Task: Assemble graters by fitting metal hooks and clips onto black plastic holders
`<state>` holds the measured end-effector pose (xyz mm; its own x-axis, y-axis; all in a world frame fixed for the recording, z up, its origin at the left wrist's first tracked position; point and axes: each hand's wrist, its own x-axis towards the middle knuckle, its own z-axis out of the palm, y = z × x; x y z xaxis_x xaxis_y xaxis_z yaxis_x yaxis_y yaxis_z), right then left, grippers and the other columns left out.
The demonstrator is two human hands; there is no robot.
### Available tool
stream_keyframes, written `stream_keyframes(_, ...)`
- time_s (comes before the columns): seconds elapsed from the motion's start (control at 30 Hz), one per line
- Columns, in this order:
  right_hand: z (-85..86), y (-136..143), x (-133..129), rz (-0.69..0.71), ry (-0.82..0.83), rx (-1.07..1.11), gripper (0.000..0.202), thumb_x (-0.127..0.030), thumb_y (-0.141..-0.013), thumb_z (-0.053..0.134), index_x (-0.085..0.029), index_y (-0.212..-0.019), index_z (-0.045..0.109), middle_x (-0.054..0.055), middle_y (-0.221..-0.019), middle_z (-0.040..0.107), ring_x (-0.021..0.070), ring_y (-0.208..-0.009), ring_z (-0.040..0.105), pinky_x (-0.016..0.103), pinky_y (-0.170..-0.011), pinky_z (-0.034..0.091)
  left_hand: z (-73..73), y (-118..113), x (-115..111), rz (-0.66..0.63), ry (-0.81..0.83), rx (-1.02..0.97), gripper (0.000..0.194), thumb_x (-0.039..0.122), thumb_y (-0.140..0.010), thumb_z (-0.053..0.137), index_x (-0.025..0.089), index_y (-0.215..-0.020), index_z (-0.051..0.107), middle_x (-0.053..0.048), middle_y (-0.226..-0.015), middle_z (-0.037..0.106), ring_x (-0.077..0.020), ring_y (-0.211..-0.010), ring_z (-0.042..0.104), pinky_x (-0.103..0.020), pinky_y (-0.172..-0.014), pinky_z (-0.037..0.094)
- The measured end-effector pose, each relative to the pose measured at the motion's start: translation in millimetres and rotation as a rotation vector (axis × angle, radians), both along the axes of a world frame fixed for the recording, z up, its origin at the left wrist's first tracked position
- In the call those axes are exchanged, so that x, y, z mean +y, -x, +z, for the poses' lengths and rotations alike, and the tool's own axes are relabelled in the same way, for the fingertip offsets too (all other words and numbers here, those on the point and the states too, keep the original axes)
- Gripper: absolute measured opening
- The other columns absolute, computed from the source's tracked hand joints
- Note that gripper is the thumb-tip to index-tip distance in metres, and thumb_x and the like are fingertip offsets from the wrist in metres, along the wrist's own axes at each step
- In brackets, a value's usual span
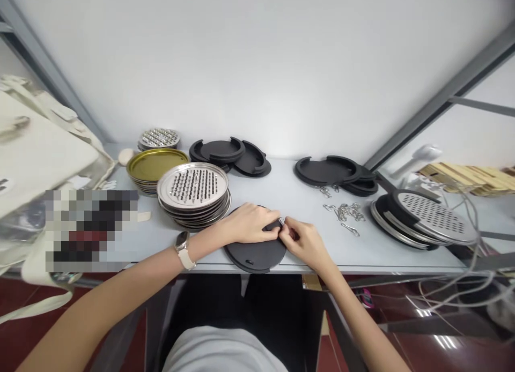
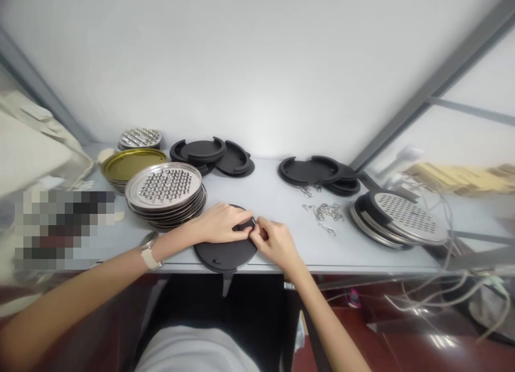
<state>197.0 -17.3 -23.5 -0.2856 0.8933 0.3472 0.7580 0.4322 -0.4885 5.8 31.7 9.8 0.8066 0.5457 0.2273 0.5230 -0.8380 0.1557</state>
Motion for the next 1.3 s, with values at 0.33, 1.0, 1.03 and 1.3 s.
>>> stream_keyframes(0.33, 1.1, -0.5, 0.9, 0.009, 0.075, 0.025, 0.026, -0.025, -0.088, 0.043, -0.021, -0.065, 0.034, -0.006, -0.052, 0.039, 0.0085, -0.045, 0.036, 0.021, -0.050, 0.028, 1.2, -0.2, -0.5, 0.004, 0.011, 0.017, 0.019, 0.038, -0.090, 0.045, 0.022, -0.086, 0.055, 0.000, -0.079, 0.069, -0.0166, -0.067, 0.063, -0.027, -0.054, 0.030)
stream_keyframes(1.0, 2.4, 0.3, -2.5, 0.008, -0.021, -0.030, 0.028, -0.024, -0.085, 0.045, -0.022, -0.061, 0.032, -0.007, -0.049, 0.032, 0.0086, -0.044, 0.032, 0.021, -0.048, 0.029, 2.3, -0.1, -0.9, 0.010, 0.021, 0.029, 0.021, 0.039, -0.091, 0.043, 0.022, -0.088, 0.055, -0.001, -0.077, 0.068, -0.0163, -0.064, 0.062, -0.026, -0.055, 0.031)
stream_keyframes(1.03, 1.9, 0.4, -2.8, 0.007, -0.034, -0.032, 0.029, -0.024, -0.086, 0.045, -0.022, -0.060, 0.031, -0.007, -0.049, 0.032, 0.0086, -0.045, 0.032, 0.021, -0.048, 0.029, 2.2, -0.1, -0.7, 0.007, 0.020, 0.030, 0.022, 0.039, -0.091, 0.043, 0.022, -0.088, 0.056, -0.001, -0.077, 0.068, -0.0162, -0.064, 0.062, -0.026, -0.055, 0.031)
stream_keyframes(1.3, 2.1, -0.1, -1.2, 0.005, 0.034, -0.020, 0.025, -0.025, -0.089, 0.043, -0.022, -0.065, 0.036, -0.007, -0.050, 0.036, 0.0088, -0.044, 0.035, 0.021, -0.048, 0.029, -0.5, 1.5, 1.2, -0.034, 0.012, 0.000, 0.019, 0.037, -0.091, 0.043, 0.022, -0.087, 0.055, 0.000, -0.077, 0.068, -0.0151, -0.063, 0.061, -0.027, -0.054, 0.030)
